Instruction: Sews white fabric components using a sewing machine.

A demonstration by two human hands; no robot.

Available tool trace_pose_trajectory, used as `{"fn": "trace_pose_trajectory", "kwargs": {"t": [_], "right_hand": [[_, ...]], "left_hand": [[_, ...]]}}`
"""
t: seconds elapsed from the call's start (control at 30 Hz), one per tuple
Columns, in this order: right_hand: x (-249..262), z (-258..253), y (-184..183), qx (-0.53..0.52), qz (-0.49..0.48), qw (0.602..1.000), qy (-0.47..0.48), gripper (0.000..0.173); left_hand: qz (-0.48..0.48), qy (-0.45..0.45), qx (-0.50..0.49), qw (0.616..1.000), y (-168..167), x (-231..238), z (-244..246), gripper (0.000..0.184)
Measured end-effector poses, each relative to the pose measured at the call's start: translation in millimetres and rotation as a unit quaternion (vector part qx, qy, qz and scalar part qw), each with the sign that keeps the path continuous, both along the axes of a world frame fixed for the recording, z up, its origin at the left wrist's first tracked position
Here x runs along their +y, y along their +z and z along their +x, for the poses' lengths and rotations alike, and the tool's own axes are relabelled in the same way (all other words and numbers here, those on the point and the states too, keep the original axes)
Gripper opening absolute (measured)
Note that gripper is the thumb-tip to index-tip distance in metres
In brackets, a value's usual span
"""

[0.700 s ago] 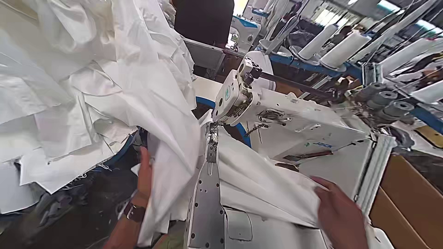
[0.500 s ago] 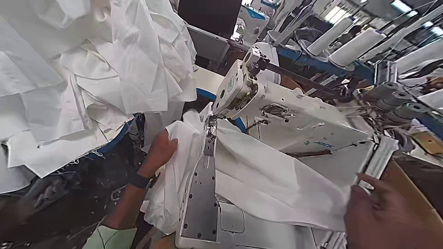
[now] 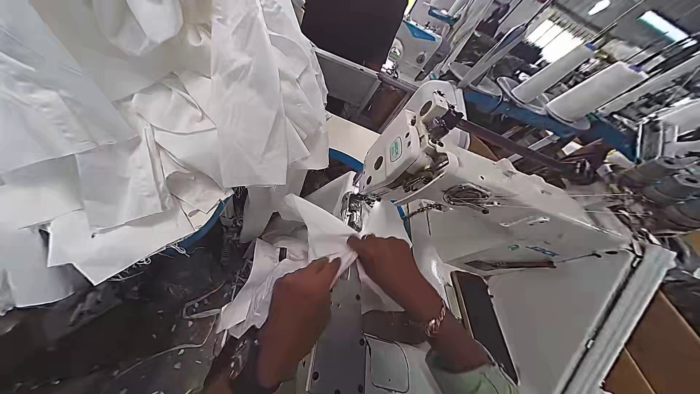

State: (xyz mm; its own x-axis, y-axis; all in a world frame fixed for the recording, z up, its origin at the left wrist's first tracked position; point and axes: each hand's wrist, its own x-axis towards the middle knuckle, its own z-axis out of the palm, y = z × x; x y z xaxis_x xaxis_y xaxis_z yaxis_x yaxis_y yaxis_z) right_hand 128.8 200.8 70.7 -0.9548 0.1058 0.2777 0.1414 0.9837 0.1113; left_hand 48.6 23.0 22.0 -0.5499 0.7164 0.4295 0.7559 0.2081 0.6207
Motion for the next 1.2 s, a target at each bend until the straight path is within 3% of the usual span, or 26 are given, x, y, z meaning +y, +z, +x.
{"fn": "trace_pose_trajectory", "kwargs": {"t": [0.07,0.1,0.17,0.2,0.23,0.27,0.33,0.37,0.43,0.5,0.57,0.67,0.73,0.8,0.87,0.93,1.0,1.03,1.1,1.13,1.2], "right_hand": [[26,-6,1,0.027,0.015,0.999,-0.029,0.009],[32,-5,-2,0.049,0.018,0.998,-0.028,0.012],[24,2,-24,0.072,0.0,0.997,-0.006,0.017],[18,6,-35,0.072,-0.027,0.997,0.004,0.02],[14,5,-40,0.074,-0.056,0.996,0.013,0.021],[11,3,-43,0.085,-0.074,0.994,0.02,0.02],[6,11,-41,0.101,-0.123,0.987,0.008,0.02],[7,17,-37,0.098,-0.158,0.983,-0.01,0.029],[17,32,-19,0.059,-0.208,0.972,-0.089,0.05],[34,50,-5,0.02,-0.235,0.954,-0.185,0.032],[50,65,-4,0.03,-0.229,0.948,-0.217,0.023],[41,60,-15,0.1,-0.237,0.955,-0.15,0.024],[20,50,-22,0.14,-0.241,0.956,-0.095,0.024],[4,49,-27,0.097,-0.272,0.957,-0.003,0.037],[-8,49,-34,0.032,-0.279,0.956,0.084,0.037],[-22,47,-44,0.021,-0.253,0.958,0.137,0.01],[-31,46,-40,0.0,-0.278,0.946,0.165,0.008],[-30,46,-34,-0.001,-0.295,0.942,0.157,0.011],[-12,56,-17,0.017,-0.314,0.947,0.06,0.042],[5,63,-9,0.034,-0.299,0.953,-0.02,0.05],[46,74,4,0.067,-0.236,0.953,-0.178,0.034]], "left_hand": [[0.001,0.092,-0.024,0.995,-27,-31,-1,0.017],[-0.023,0.061,-0.073,0.995,-29,-50,0,0.009],[-0.085,-0.164,-0.174,0.967,0,-85,10,0.014],[-0.099,-0.278,-0.195,0.935,17,-87,15,0.02],[-0.106,-0.334,-0.199,0.915,25,-75,15,0.028],[-0.101,-0.32,-0.19,0.923,26,-55,9,0.033],[-0.025,-0.168,-0.146,0.975,0,5,-13,0.03],[0.01,-0.105,-0.15,0.983,-16,37,-25,0.027],[0.08,-0.038,-0.216,0.972,-35,81,-31,0.026],[0.154,0.004,-0.267,0.951,-39,87,-20,0.029],[0.2,0.007,-0.313,0.928,-41,74,-3,0.031],[0.216,-0.075,-0.378,0.897,-45,48,14,0.036],[0.243,-0.106,-0.445,0.855,-46,39,19,0.035],[0.238,-0.114,-0.487,0.833,-42,37,12,0.035],[0.158,-0.127,-0.454,0.868,-33,42,-15,0.039],[0.064,-0.118,-0.365,0.921,-24,59,-50,0.034],[0.03,-0.104,-0.267,0.958,-24,85,-66,0.033],[0.045,-0.104,-0.237,0.965,-25,97,-62,0.029],[0.142,-0.091,-0.247,0.954,-37,106,-37,0.028],[0.2,-0.092,-0.304,0.927,-45,101,-24,0.035],[0.298,-0.088,-0.458,0.833,-52,87,-10,0.04]]}}
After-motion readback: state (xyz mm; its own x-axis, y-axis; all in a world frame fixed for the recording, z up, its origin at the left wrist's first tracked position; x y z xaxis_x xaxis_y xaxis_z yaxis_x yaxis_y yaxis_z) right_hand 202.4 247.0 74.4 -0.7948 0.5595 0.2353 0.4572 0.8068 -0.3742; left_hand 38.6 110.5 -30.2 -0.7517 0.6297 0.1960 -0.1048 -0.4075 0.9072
